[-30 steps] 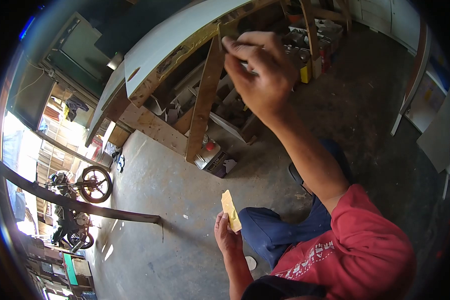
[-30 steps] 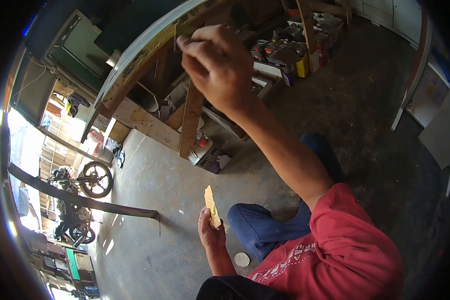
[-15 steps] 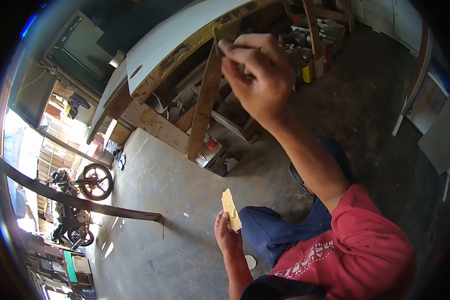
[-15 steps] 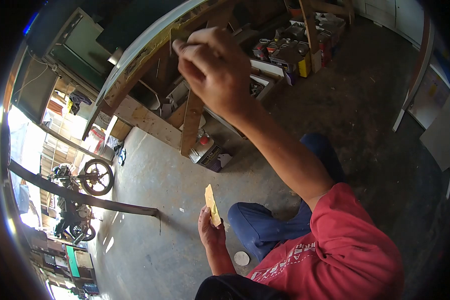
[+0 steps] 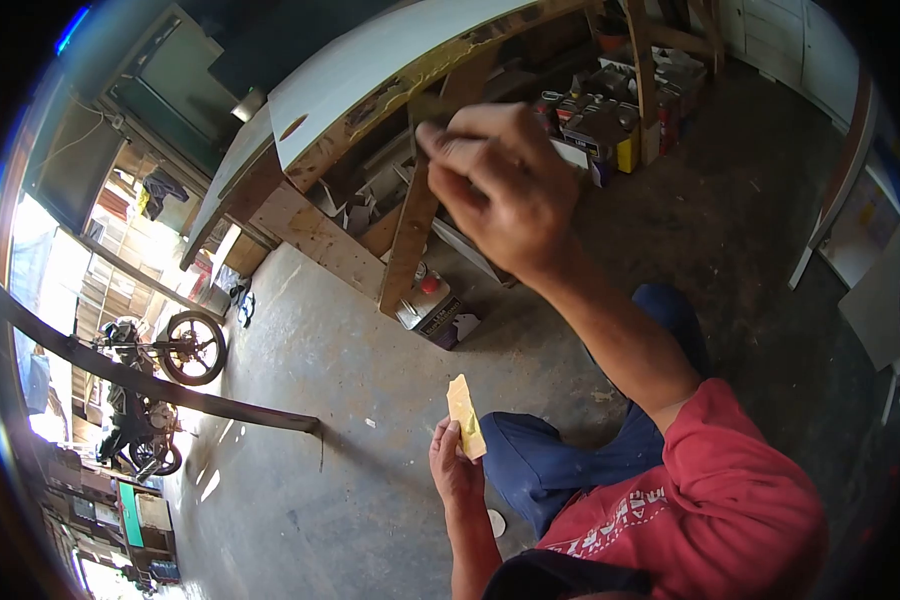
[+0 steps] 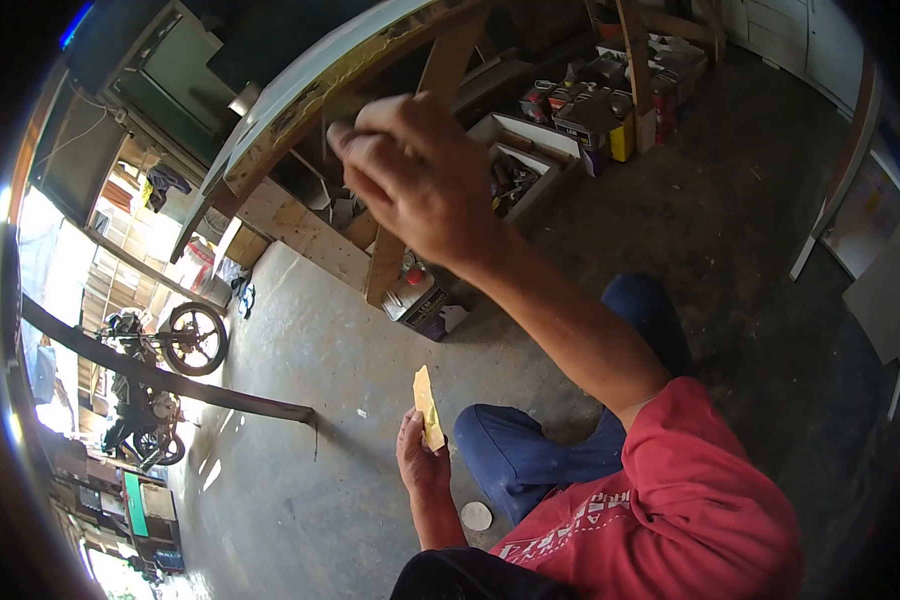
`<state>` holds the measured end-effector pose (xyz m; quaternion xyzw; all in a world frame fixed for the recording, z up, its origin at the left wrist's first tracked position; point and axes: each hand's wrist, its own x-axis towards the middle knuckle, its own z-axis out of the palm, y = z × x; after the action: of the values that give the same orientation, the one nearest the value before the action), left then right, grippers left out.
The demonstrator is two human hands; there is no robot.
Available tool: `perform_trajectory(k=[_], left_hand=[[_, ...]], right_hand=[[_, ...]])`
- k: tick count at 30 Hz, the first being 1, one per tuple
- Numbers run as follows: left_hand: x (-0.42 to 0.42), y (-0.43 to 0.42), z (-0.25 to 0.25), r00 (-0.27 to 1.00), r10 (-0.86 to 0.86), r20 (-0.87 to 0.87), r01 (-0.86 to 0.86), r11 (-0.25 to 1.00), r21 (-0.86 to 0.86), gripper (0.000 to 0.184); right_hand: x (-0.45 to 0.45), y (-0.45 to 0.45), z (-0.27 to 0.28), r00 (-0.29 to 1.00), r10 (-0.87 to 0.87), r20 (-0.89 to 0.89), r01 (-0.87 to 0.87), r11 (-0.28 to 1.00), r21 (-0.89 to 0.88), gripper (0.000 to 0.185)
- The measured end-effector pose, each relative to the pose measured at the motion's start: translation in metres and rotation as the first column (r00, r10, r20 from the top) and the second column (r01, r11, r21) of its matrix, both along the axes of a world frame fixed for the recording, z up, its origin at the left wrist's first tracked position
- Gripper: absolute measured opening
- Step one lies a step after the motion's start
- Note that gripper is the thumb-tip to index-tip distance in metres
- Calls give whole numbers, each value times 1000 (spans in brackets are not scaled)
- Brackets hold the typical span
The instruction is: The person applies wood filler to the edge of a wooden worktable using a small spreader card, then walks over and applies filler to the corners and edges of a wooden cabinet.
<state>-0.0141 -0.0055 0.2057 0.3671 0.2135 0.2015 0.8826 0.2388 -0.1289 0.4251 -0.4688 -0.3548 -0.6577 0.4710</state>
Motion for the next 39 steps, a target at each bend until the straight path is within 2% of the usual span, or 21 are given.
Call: perform_trajectory(k=[2,6,10,12,16,18,21,26,28,30,33,37,39], left_hand=[[1,-2,2,1000,13,-10,-13,1000,4,16],[2,-6,9,995,47,-89,-41,997,73,19],[-2,-3,3,997,31,-75,-27,998,62,17],[-2,-1,-1,996,64,-61,-64,998,6,20],[-2,-1,1,999,37,-30,-37,999,2,20],[1,-7,10,994,62,-87,-58,997,42,15],[-4,1,-3,1000,19,-11,-19,1000,-10,18],[-9,3,-8,1000,11,13,-10,1000,-27,17],[-10,2,-7,1000,21,6,-21,999,-28,17],[-11,1,-7,999,47,-5,-48,998,-31,16],[-15,6,-11,999,3,40,-1,999,-49,16],[-15,4,-10,999,29,23,-28,998,-56,16],[-14,3,-7,1000,12,27,-11,999,-45,16]], right_hand=[[-8,4,-3,998,57,-18,-58,998,-20,18],[-8,1,2,1000,23,-10,-23,999,23,22],[-8,8,5,1000,16,9,-16,999,36,24],[-16,14,3,998,54,-44,-54,999,0,24],[-24,22,2,999,29,-19,-30,998,-53,22],[-28,22,2,999,32,-4,-32,997,-69,22],[-32,19,1,991,132,-4,-132,984,-124,22],[-22,18,2,996,78,37,-78,997,1,24],[-20,20,5,997,63,39,-63,998,-14,23],[-14,27,6,992,21,124,-21,1000,-2,31],[-14,43,1,997,-12,75,13,1000,-12,21],[-25,40,-8,999,-22,44,24,998,-56,17],[-27,38,-15,998,61,15,-59,990,-126,19]])
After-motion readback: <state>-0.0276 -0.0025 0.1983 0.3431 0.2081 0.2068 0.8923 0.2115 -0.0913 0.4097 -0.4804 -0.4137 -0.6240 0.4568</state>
